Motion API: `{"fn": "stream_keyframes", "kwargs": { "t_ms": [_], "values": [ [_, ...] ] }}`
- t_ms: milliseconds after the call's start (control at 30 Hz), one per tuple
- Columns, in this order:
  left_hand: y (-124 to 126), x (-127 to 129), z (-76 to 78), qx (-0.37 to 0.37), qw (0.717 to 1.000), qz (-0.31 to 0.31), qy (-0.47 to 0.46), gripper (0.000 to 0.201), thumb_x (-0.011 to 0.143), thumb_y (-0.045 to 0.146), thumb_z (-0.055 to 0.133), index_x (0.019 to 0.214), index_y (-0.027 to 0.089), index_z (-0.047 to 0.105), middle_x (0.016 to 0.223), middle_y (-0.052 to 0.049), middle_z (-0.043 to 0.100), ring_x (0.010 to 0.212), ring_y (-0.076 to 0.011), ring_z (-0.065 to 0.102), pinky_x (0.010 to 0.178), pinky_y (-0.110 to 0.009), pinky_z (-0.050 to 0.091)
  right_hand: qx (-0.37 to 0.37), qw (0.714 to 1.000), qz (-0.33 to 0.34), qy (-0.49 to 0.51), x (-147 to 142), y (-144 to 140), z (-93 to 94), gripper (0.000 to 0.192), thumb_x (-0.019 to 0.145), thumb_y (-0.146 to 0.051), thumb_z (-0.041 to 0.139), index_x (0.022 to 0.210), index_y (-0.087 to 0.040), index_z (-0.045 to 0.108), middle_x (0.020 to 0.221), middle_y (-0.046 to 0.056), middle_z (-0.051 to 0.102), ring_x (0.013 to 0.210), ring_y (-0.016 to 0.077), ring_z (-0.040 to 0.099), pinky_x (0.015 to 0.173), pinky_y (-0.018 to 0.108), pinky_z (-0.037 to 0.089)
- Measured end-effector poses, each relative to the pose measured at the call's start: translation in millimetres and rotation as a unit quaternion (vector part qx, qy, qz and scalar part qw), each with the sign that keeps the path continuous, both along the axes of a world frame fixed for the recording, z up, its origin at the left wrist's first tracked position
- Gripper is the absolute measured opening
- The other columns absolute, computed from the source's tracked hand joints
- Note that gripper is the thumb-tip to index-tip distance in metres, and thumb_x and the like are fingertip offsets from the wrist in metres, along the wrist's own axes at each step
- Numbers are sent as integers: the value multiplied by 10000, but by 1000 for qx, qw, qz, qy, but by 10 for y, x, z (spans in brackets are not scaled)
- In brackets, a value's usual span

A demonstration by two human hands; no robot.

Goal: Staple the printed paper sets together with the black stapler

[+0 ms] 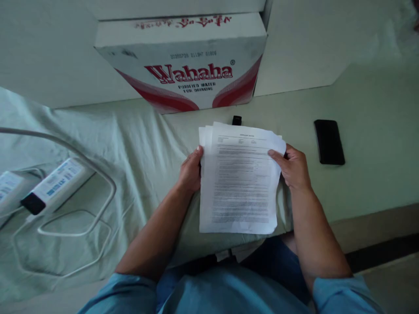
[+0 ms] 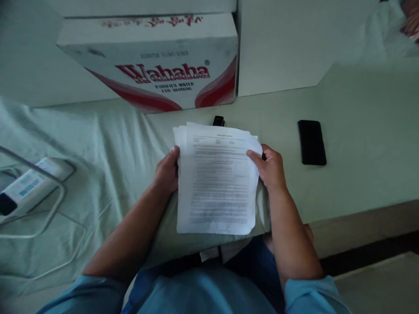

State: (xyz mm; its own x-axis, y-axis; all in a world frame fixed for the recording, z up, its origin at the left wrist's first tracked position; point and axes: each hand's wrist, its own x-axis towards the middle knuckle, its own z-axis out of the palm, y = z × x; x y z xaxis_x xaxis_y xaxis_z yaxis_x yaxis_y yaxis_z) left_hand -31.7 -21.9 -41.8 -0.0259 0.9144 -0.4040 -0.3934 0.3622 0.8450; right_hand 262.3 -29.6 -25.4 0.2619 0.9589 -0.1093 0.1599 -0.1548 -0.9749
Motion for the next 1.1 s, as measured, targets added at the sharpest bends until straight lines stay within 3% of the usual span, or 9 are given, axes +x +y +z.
{"fn": "stream_keyframes", "kwargs": {
  "t_ms": [200,567,733,1100],
  "values": [
    [60,-59,-84,-3,999,-8,-48,594,801,707,835,1061,177,770,1012,-151,841,1137,-391,796,940,-501,685,44,998,-21,-42,142,3,38,288,816,-493,852,864,-213,799,732,-18,694,662,153,577,640,308,480],
    [-37,64,-105,9,997,66,47,609,825,720,823,1126,191,809,1036,-100,848,1072,-334,804,881,-419,682,46,998,-34,-20,-16,-27,33,342,812,-548,847,845,-212,789,730,-7,678,662,161,574,612,301,466],
    [-54,40,-92,10,994,55,94,632,819,720,827,1179,200,818,1053,-85,847,1052,-324,796,873,-410,666,32,999,-11,-31,-39,-29,30,368,825,-575,821,866,-211,788,745,3,690,670,170,590,618,310,483],
    [-78,53,-14,32,996,20,84,617,808,719,845,1180,227,831,1021,-69,849,1017,-314,804,826,-379,658,17,1000,2,-23,-38,-45,15,355,826,-551,839,837,-202,773,700,-24,643,627,141,535,594,288,437]
  ]
}}
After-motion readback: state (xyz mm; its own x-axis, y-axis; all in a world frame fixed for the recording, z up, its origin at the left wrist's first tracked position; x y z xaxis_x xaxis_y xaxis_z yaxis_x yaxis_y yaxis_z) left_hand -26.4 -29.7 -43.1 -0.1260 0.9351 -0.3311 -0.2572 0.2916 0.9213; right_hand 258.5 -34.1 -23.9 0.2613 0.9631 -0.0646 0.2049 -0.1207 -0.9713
